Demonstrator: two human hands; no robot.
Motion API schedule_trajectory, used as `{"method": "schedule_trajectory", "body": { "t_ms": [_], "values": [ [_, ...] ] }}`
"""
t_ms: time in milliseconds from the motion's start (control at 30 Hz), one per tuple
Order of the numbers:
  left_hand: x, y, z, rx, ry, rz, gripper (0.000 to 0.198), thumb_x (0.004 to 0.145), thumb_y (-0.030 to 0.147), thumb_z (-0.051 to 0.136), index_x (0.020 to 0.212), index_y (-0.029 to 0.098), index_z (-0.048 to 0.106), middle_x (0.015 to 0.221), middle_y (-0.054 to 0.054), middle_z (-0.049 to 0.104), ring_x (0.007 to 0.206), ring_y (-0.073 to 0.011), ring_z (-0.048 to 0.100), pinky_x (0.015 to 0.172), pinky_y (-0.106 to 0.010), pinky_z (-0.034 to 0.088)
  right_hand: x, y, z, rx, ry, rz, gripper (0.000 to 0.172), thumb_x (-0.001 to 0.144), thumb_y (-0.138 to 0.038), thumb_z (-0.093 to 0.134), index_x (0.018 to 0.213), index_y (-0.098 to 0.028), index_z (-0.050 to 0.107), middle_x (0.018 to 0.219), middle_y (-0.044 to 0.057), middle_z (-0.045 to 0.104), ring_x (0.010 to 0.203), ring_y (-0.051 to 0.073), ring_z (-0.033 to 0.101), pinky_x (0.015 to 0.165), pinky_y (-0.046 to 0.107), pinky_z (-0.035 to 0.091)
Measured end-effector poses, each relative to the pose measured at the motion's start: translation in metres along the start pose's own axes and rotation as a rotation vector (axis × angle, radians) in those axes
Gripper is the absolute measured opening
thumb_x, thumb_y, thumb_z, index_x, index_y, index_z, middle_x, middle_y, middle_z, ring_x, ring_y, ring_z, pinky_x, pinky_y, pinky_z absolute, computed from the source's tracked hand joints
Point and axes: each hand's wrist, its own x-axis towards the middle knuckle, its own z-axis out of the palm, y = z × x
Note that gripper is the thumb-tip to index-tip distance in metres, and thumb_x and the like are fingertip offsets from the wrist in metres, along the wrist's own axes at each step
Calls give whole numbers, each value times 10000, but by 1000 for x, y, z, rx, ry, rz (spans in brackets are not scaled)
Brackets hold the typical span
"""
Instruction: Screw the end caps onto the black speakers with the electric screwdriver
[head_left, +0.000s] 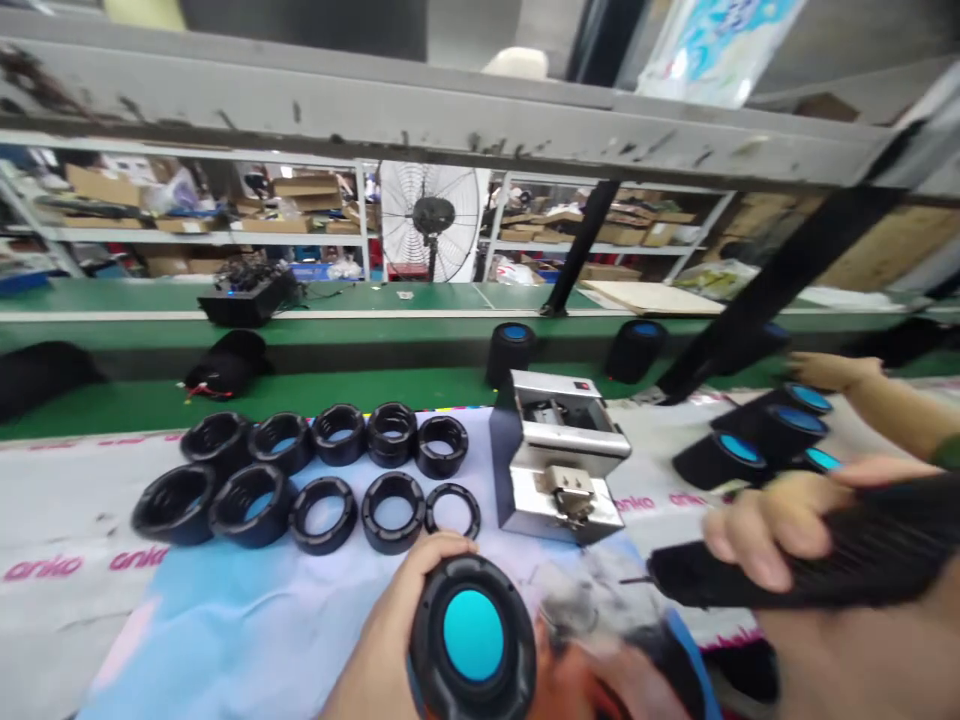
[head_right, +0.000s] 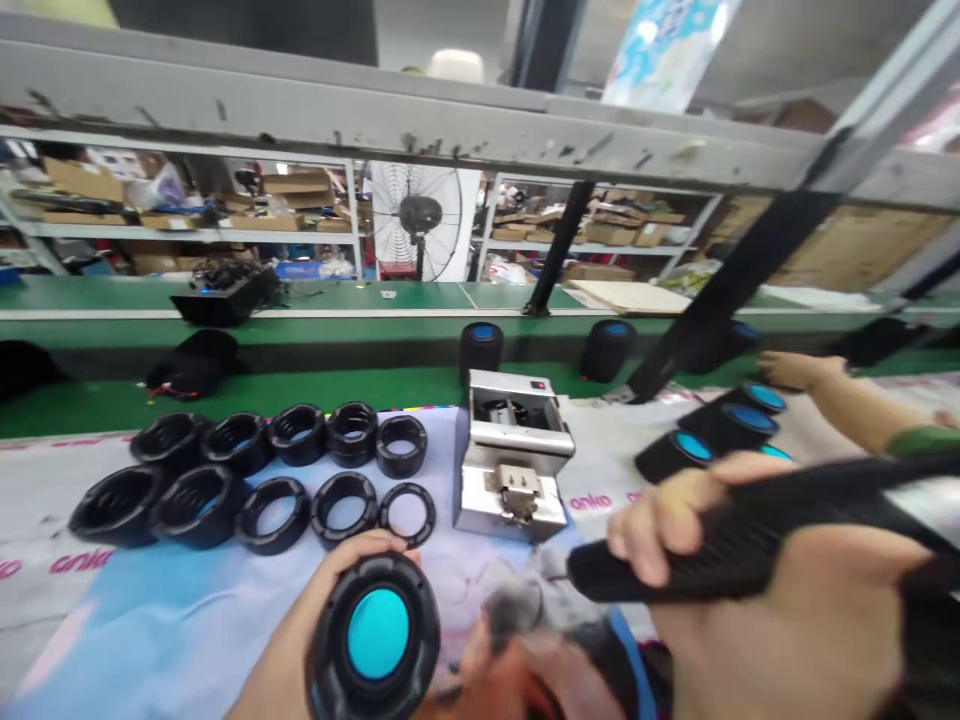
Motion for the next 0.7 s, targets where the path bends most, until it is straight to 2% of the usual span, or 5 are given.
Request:
{"method": "schedule_trajectory", "body": {
  "t_ms": [100,233,400,600,700],
  "values": [
    [23,6,22,43,-121,-57,1063,526,403,1106,1439,288,572,1246,-97,748,1000,-330,764,872,-408,642,9,-2,30,199,-87,-52,649,658,-788,1024,879,-276,692,549,-44,603,398,170,506,426,277,482],
    [39,8,32,99,-112,13,1023,512,405,1101,1391,265,596,1207,-81,763,1031,-334,756,902,-395,619,24,11,52,243,-181,-143,652,775,-821,939,922,-242,679,575,-39,624,366,158,519,384,254,455],
    [44,12,28,25,-23,-138,772,728,589,1016,1332,257,668,1236,-95,809,1159,-368,771,1053,-448,607,31,30,52,209,-199,-166,622,851,-783,908,852,-206,676,565,-35,592,371,143,516,387,246,434],
    [58,35,31,-4,39,-145,341,971,541,834,1061,214,804,1058,-88,828,1082,-342,805,1046,-474,645,30,44,54,192,-223,-114,646,855,-753,922,760,-201,599,530,-20,573,351,139,509,353,230,414],
    [65,38,28,-7,46,-127,256,959,475,866,986,225,822,1062,-77,836,1134,-335,789,1126,-470,603,30,50,53,196,-245,-92,659,862,-761,910,717,-200,594,513,-15,560,352,140,508,359,234,412]
  ]
}}
